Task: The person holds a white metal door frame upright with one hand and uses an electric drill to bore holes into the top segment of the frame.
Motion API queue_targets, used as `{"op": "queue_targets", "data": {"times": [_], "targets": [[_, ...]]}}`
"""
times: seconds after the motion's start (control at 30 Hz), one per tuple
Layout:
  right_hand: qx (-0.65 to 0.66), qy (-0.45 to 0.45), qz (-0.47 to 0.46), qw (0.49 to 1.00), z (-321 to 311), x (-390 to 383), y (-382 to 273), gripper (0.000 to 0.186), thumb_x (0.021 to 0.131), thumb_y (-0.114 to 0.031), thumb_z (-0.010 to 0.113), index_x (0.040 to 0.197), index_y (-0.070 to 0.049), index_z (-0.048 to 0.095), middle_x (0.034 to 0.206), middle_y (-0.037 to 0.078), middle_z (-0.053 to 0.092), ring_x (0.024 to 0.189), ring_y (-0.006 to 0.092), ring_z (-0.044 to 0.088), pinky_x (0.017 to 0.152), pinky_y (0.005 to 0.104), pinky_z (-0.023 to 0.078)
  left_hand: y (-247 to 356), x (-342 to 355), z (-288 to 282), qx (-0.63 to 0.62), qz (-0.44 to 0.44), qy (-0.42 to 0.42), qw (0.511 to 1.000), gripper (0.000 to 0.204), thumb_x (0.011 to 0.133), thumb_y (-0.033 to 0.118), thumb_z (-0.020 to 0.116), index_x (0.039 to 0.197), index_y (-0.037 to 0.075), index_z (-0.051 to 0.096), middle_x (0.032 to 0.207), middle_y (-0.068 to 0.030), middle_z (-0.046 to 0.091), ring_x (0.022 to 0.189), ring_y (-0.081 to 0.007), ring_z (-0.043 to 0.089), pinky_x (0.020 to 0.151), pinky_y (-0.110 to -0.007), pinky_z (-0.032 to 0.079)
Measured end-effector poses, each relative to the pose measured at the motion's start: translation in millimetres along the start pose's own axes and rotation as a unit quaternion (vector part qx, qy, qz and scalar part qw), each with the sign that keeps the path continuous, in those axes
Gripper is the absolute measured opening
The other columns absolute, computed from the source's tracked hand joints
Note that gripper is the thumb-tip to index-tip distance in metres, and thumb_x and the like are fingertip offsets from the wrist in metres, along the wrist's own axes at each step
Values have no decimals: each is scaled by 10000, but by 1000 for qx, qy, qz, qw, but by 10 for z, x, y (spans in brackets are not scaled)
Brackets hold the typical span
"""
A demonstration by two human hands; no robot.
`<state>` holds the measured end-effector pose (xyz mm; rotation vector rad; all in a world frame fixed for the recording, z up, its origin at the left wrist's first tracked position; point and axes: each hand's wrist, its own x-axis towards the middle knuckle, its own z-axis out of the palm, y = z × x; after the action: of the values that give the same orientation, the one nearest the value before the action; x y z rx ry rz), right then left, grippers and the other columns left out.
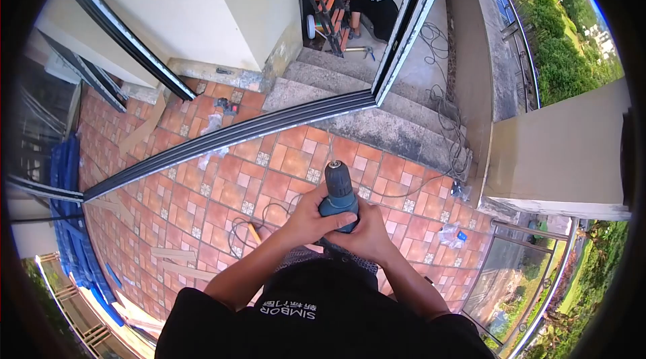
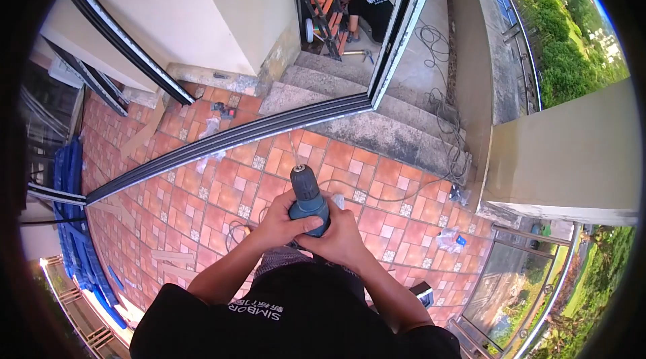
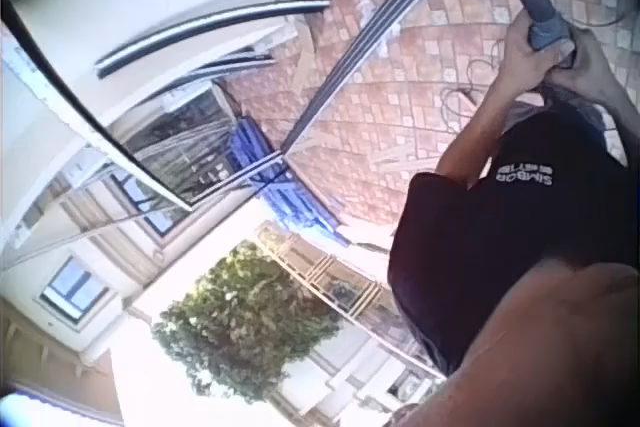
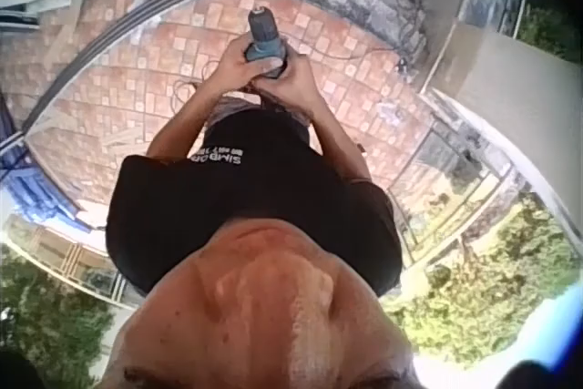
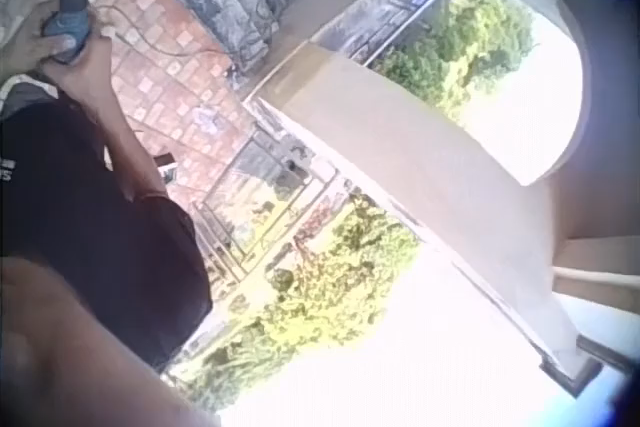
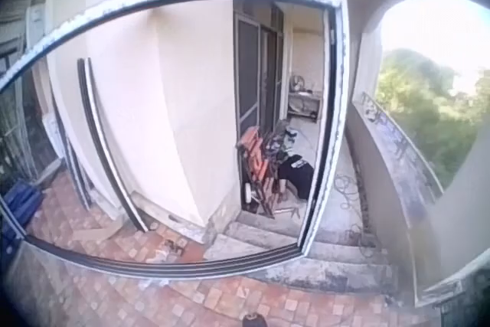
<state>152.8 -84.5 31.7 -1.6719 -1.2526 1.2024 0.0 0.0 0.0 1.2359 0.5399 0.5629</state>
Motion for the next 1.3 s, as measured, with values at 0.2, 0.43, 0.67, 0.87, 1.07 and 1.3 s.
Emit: {"op": "queue_targets", "data": {"times": [0.2, 0.43, 0.67, 0.87, 1.07, 1.3], "targets": [[28, -36, -127, 991, -784, 938, -256, 873, 703, -282, 894, 1414, 57, 517, 1015, 229, 747, 925, 344, 767, 863, 407, 590, 615, 991, -97, 90, 75, 56, 992, 397, 901, 109, 793, 1258, 7, 652, 1179, -84, 707, 1087, -173, 674, 976, -344, 524], [342, -135, -239, 899, -976, 1676, -233, 868, 792, -85, 888, 1514, 9, 416, 1411, 123, 561, 1326, 195, 543, 1149, 372, 399, 1595, 1629, -444, 1, 200, 135, 970, 545, 889, 282, 804, 1266, -43, 582, 1147, -172, 697, 1059, -256, 700, 916, -403, 580], [377, -104, -262, 882, -769, 2552, -598, 765, 818, -73, 866, 1460, -6, 454, 1269, 72, 650, 1163, 138, 620, 1024, 315, 487, 2106, 2259, -651, -20, 219, 165, 961, 620, 885, 381, 795, 1275, -43, 567, 1146, -172, 674, 1046, -277, 706, 898, -417, 600], [442, -92, -298, 841, -916, 2998, -1025, 488, 873, -73, 800, 1312, -7, 597, 1136, 94, 733, 1027, 173, 708, 921, 322, 565, 2455, 2758, -888, 44, 202, 158, 966, 614, 949, 421, 737, 1297, -53, 561, 1161, -174, 667, 1065, -279, 701, 885, -409, 603], [534, -121, -230, 805, -1413, 3613, -1199, 539, 877, -125, 747, 1355, 15, 541, 1145, 192, 696, 1013, 282, 716, 845, 403, 611, 2716, 3472, -1087, 95, 143, 174, 970, 500, 1063, 409, 590, 1319, -20, 562, 1156, -112, 675, 1006, -171, 666, 878, -321, 546], [594, -251, -118, 755, -1890, 4290, -1041, 698, 848, -331, 733, 1417, -13, 485, 1185, 188, 626, 1087, 287, 618, 782, 400, 560, 2546, 4121, -1174, 38, 93, 256, 961, 402, 1103, 415, 513, 1236, 39, 560, 967, -30, 651, 859, -90, 602, 785, -260, 505]]}}
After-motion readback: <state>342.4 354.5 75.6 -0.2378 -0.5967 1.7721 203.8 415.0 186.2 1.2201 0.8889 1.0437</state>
